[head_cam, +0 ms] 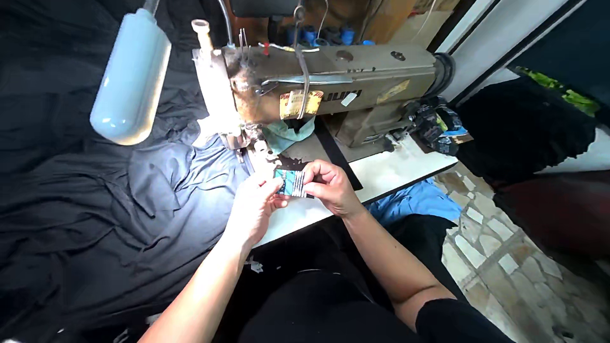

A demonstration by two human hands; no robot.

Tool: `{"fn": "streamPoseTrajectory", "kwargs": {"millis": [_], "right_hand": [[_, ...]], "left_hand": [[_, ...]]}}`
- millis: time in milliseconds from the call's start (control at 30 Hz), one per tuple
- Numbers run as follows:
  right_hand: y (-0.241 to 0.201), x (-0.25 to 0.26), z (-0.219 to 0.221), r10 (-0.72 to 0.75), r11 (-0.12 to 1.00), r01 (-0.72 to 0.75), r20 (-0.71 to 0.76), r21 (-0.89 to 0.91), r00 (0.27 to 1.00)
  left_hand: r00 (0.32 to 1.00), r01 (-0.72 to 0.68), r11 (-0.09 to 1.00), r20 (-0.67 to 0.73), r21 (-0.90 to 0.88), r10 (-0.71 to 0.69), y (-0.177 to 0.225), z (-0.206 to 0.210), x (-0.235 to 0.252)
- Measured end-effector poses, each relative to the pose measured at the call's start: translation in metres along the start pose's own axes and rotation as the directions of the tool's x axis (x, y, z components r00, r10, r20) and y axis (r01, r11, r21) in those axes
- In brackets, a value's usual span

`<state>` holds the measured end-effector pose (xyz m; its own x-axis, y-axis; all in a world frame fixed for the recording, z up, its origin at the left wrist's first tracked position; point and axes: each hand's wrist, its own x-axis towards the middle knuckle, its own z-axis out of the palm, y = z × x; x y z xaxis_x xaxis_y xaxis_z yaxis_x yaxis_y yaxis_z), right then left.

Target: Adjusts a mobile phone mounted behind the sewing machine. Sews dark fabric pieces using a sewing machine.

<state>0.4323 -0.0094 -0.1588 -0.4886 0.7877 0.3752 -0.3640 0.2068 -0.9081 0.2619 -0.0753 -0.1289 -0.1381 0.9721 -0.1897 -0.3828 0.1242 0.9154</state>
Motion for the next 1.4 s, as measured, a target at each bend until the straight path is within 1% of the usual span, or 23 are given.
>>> {"fn": "streamPoseTrajectory", "kwargs": {"millis": [33, 67, 100, 133, 167, 200, 233, 300, 367, 400, 433, 467, 500, 567, 600, 633, 667, 733, 767, 867, 933, 1100, 1400], "right_hand": [[-0.001, -0.003, 0.005, 0.026, 0.999, -0.027, -0.036, -0.019, 0.999], [-0.003, -0.005, 0.010, 0.077, 0.995, -0.081, -0.070, -0.057, 0.995], [-0.005, -0.006, 0.016, 0.135, 0.985, -0.146, -0.112, -0.096, 0.985], [-0.006, -0.007, 0.022, 0.185, 0.969, -0.207, -0.165, -0.133, 0.969], [-0.006, -0.008, 0.028, 0.213, 0.955, -0.249, -0.215, -0.159, 0.953], [-0.005, -0.008, 0.033, 0.226, 0.947, -0.270, -0.239, -0.172, 0.944], [-0.005, -0.010, 0.037, 0.238, 0.947, -0.279, -0.239, -0.158, 0.941], [-0.006, -0.014, 0.042, 0.247, 0.963, -0.264, -0.208, -0.061, 0.947], [-0.009, -0.018, 0.045, 0.237, 0.971, -0.240, -0.179, 0.008, 0.955], [-0.011, -0.019, 0.046, 0.240, 0.970, -0.244, -0.187, 0.002, 0.953], [-0.014, -0.019, 0.046, 0.254, 0.965, -0.263, -0.200, -0.015, 0.946], [-0.017, -0.019, 0.046, 0.277, 0.956, -0.291, -0.205, -0.040, 0.939], [-0.021, -0.018, 0.044, 0.302, 0.945, -0.319, -0.191, -0.070, 0.934], [-0.025, -0.017, 0.040, 0.339, 0.924, -0.357, -0.133, -0.140, 0.931], [-0.027, -0.017, 0.038, 0.353, 0.914, -0.364, -0.092, -0.179, 0.931], [-0.028, -0.017, 0.037, 0.357, 0.908, -0.361, -0.062, -0.211, 0.932], [-0.027, -0.018, 0.038, 0.357, 0.905, -0.359, -0.050, -0.229, 0.933], [-0.027, -0.018, 0.040, 0.362, 0.908, -0.361, -0.036, -0.215, 0.932], [-0.027, -0.019, 0.041, 0.359, 0.913, -0.358, -0.030, -0.193, 0.933], [-0.024, -0.023, 0.045, 0.322, 0.928, -0.326, -0.055, -0.181, 0.945], [-0.023, -0.023, 0.047, 0.308, 0.924, -0.317, -0.075, -0.212, 0.949], [-0.024, -0.020, 0.047, 0.316, 0.916, -0.320, -0.054, -0.242, 0.947], [-0.019, -0.019, 0.046, 0.314, 0.934, -0.314, -0.030, -0.169, 0.949]], "left_hand": [[0.989, -0.142, 0.981, -0.022, 0.133, 0.146, -0.003, -0.002, -0.004], [0.942, -0.312, 0.893, -0.020, 0.324, 0.336, -0.007, -0.004, -0.007], [0.852, -0.464, 0.736, 0.023, 0.492, 0.522, -0.013, -0.006, -0.008], [0.740, -0.579, 0.543, 0.112, 0.608, 0.663, -0.018, -0.009, -0.007], [0.632, -0.650, 0.363, 0.210, 0.668, 0.746, -0.022, -0.011, -0.006], [0.546, -0.680, 0.219, 0.284, 0.699, 0.788, -0.024, -0.011, -0.006], [0.488, -0.684, 0.117, 0.332, 0.720, 0.807, -0.027, -0.010, -0.007], [0.440, -0.662, 0.000, 0.389, 0.749, 0.809, -0.034, -0.009, -0.009], [0.438, -0.655, -0.039, 0.422, 0.755, 0.794, -0.037, -0.010, -0.014], [0.452, -0.663, -0.024, 0.426, 0.748, 0.784, -0.037, -0.011, -0.017], [0.480, -0.672, 0.027, 0.408, 0.740, 0.777, -0.036, -0.011, -0.021], [0.531, -0.671, 0.121, 0.360, 0.731, 0.767, -0.034, -0.012, -0.026], [0.605, -0.650, 0.249, 0.290, 0.718, 0.742, -0.032, -0.013, -0.030], [0.769, -0.544, 0.508, 0.155, 0.668, 0.620, -0.022, -0.016, -0.035], [0.834, -0.475, 0.589, 0.122, 0.654, 0.538, -0.016, -0.017, -0.037], [0.879, -0.419, 0.634, 0.115, 0.651, 0.463, -0.011, -0.019, -0.039], [0.903, -0.382, 0.654, 0.115, 0.653, 0.413, -0.008, -0.020, -0.040], [0.921, -0.347, 0.689, 0.091, 0.637, 0.380, -0.009, -0.020, -0.041], [0.930, -0.321, 0.729, 0.057, 0.605, 0.362, -0.009, -0.020, -0.041], [0.963, -0.209, 0.880, -0.068, 0.427, 0.262, -0.010, -0.019, -0.040], [0.974, -0.158, 0.924, -0.100, 0.347, 0.204, -0.009, -0.019, -0.040], [0.981, -0.184, 0.905, 0.012, 0.383, 0.194, -0.004, -0.026, -0.038], [0.979, -0.199, 0.884, 0.048, 0.422, 0.197, -0.005, -0.032, -0.035]]}}
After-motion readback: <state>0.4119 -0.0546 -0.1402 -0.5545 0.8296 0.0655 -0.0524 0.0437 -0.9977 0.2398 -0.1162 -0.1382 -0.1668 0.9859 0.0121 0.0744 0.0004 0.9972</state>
